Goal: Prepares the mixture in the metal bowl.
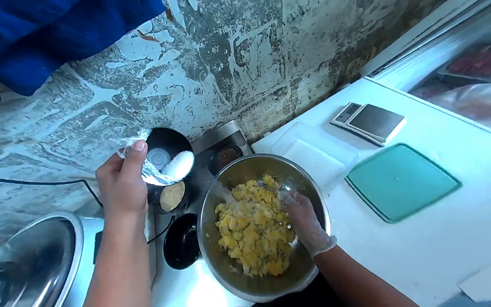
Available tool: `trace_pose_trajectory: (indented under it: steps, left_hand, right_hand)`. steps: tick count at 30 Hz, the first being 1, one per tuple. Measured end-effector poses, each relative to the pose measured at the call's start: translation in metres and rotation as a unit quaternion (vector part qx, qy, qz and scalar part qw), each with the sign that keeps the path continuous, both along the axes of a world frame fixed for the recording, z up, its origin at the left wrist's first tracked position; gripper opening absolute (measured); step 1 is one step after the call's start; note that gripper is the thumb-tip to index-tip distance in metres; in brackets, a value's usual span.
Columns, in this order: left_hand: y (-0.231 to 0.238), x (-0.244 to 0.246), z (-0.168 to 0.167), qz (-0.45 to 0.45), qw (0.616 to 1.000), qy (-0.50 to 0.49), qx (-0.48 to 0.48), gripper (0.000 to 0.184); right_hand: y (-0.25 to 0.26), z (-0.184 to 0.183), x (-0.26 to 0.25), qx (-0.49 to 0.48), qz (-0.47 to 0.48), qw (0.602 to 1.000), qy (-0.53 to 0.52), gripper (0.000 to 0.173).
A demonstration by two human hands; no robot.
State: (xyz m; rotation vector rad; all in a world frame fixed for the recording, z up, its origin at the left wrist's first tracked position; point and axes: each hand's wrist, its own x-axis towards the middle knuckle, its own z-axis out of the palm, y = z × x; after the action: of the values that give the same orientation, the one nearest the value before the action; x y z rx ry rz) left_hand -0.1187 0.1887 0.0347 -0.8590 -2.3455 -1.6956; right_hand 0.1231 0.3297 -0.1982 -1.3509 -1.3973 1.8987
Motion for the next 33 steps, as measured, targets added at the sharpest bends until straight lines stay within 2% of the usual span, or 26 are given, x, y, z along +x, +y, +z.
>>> trace_pose_trajectory:
  steps: [6,11,13,15,18,20,22,24,27,29,31,32,33]
  left_hand:
    - [0.019,0.004,-0.016,-0.009,0.999,0.026,-0.032,0.028]
    - [0.03,0.006,-0.035,0.0,0.999,-0.002,-0.035,0.032]
    - [0.029,0.006,-0.048,0.024,0.998,-0.054,-0.017,0.033]
    - [0.022,0.01,-0.066,0.054,0.985,-0.163,0.029,0.04]
    - [-0.003,0.017,-0.102,0.091,0.927,-0.34,0.128,0.055]
    - [-0.023,0.023,-0.13,0.138,0.9,-0.387,0.148,0.057]
    - [-0.043,0.03,-0.155,0.181,0.891,-0.396,0.13,0.058]
    - [-0.057,0.035,-0.175,0.195,0.892,-0.393,0.111,0.057]
    - [-0.065,0.037,-0.196,0.151,0.897,-0.397,0.124,0.055]
    - [-0.069,0.036,-0.205,0.108,0.911,-0.38,0.121,0.055]
    - [-0.069,0.033,-0.209,0.079,0.923,-0.358,0.115,0.057]
    - [-0.069,0.032,-0.21,0.081,0.924,-0.356,0.118,0.056]
    - [-0.069,0.032,-0.212,0.087,0.922,-0.357,0.123,0.055]
  right_hand:
    - [-0.001,0.002,0.002,-0.032,0.009,0.999,0.033,0.029]
    - [-0.002,0.001,0.001,-0.05,0.004,0.998,0.044,0.03]
    - [-0.003,0.0,0.002,-0.05,0.009,0.998,0.047,0.029]
    - [-0.003,-0.001,0.001,-0.047,0.018,0.998,0.042,0.026]
    - [-0.003,0.002,-0.001,-0.044,0.069,0.996,0.024,0.029]
    - [0.004,0.015,-0.01,-0.024,0.155,0.988,0.001,0.037]
    - [0.018,0.033,-0.028,0.013,0.252,0.967,-0.029,0.044]
    - [0.037,0.033,-0.06,0.06,0.311,0.948,-0.033,0.043]
    - [0.071,-0.009,-0.121,0.126,0.371,0.917,-0.072,0.045]
    - [0.076,-0.036,-0.154,0.095,0.399,0.904,-0.12,0.056]
    - [0.057,-0.04,-0.18,0.045,0.431,0.889,-0.15,0.057]
    - [0.04,-0.03,-0.19,0.063,0.483,0.857,-0.165,0.055]
    - [0.02,-0.015,-0.196,0.121,0.561,0.799,-0.179,0.05]
